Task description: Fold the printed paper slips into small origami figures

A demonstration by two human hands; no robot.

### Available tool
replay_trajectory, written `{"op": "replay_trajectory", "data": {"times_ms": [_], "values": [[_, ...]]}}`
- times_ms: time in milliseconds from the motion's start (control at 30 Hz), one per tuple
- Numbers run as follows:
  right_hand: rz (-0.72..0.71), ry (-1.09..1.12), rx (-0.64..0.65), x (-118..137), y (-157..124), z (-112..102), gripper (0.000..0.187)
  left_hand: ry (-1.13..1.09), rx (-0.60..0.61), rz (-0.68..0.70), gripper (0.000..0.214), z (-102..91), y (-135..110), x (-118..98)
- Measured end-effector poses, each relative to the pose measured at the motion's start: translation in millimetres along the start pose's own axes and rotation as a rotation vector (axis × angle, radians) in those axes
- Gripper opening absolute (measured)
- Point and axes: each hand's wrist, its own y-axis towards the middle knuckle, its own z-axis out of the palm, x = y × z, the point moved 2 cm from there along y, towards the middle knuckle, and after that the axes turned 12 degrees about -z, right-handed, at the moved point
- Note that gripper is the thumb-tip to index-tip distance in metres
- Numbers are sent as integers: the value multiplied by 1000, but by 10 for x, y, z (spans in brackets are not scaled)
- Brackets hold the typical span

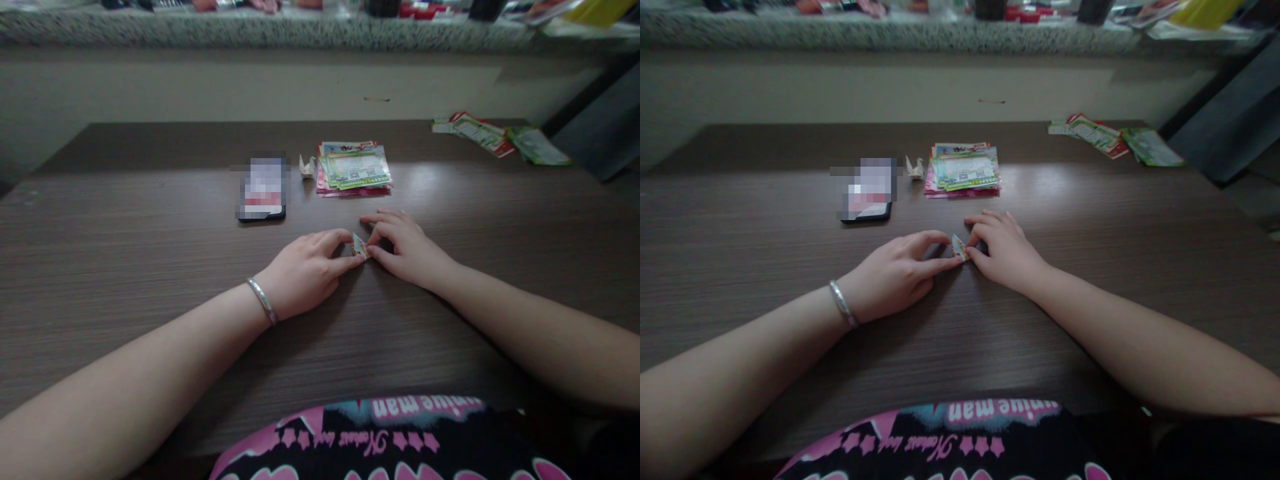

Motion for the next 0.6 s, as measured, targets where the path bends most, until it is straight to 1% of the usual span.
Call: {"op": "replay_trajectory", "data": {"times_ms": [67,167,267,400,500,600], "values": [[-14,9,-23,-20,-3,7,11,-6,-4,25,47,8,1,4],[-28,19,-50,-48,-6,18,13,-17,22,69,45,25,3,11],[-58,25,-84,-63,-3,13,12,-31,32,67,44,32,1,15],[-173,65,-132,-52,2,-36,6,-51,40,40,44,31,-10,17],[-293,64,-100,-8,-13,-73,4,-69,41,55,43,27,-12,24],[-369,-21,-68,54,-45,-96,9,-77,39,80,41,24,-8,34]]}}
